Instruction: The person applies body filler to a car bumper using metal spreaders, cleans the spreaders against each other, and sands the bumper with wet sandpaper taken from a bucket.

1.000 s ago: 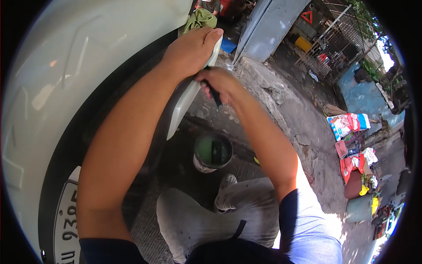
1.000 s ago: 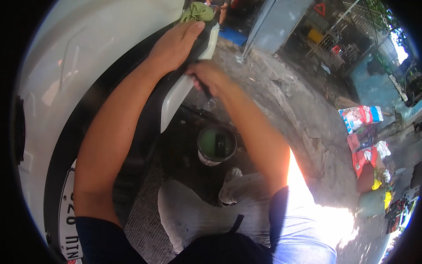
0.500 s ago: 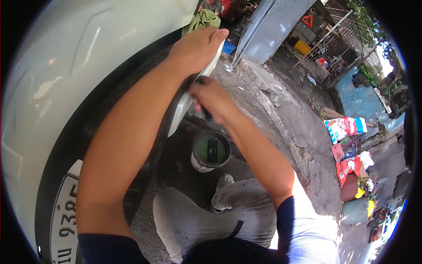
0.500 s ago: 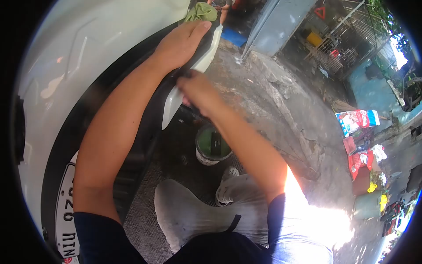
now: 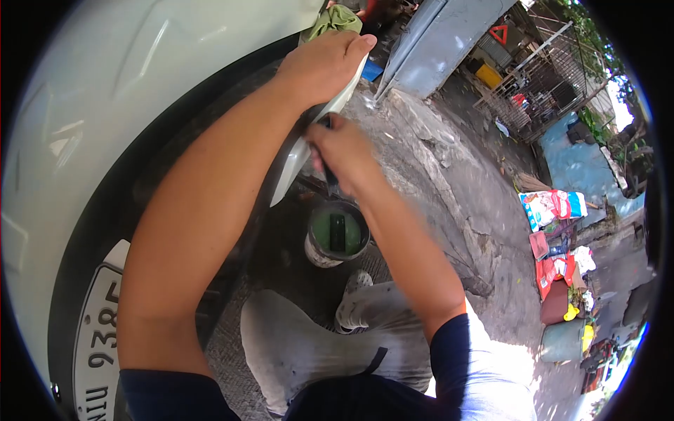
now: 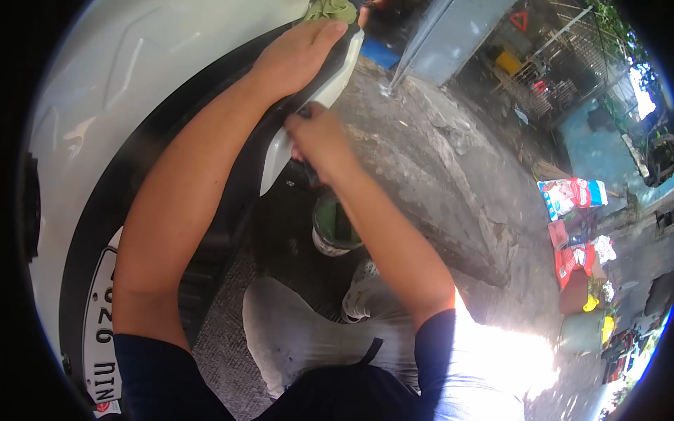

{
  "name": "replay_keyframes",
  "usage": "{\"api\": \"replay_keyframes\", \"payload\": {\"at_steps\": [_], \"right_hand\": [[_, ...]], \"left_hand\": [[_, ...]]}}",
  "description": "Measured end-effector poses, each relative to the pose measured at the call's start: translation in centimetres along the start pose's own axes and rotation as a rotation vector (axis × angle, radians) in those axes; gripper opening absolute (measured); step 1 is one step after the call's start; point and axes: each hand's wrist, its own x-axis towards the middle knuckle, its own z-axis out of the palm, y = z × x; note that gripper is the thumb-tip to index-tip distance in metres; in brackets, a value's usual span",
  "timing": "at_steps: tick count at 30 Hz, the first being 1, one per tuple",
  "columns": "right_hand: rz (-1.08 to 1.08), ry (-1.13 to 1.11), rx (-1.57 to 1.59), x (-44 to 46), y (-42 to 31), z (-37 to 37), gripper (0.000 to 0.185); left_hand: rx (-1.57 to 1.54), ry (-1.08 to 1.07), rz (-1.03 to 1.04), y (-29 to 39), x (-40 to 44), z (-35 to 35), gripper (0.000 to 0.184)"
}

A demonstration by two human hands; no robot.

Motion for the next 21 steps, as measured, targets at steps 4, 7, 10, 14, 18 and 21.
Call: {"api": "replay_keyframes", "payload": {"at_steps": [4,7,10,14,18,21], "right_hand": [[-0.068,-0.008,-0.108,-1.5,0.8,0.7,0.021],[-0.085,0.055,-0.018,-0.6,0.3,0.4,0.02],[-0.114,0.038,-0.146,-2.5,1.6,1.5,0.023],[-0.167,0.068,-0.04,-1.0,1.0,0.7,0.022],[-0.244,0.232,-0.19,-3.1,3.3,2.6,0.021],[-0.487,0.387,-0.282,-3.2,6.8,3.9,0.025]], "left_hand": [[0.012,-0.001,0.042,0.0,0.1,-0.1,0.059],[0.029,-0.015,-0.016,0.4,-0.1,-0.3,0.058],[0.03,-0.004,0.024,-0.2,0.2,0.1,0.058],[0.033,0.005,0.047,-0.6,0.1,0.5,0.059],[0.032,-0.01,0.03,-0.4,0.4,0.2,0.061],[0.078,-0.051,-0.049,1.0,-0.2,-0.7,0.062]]}}
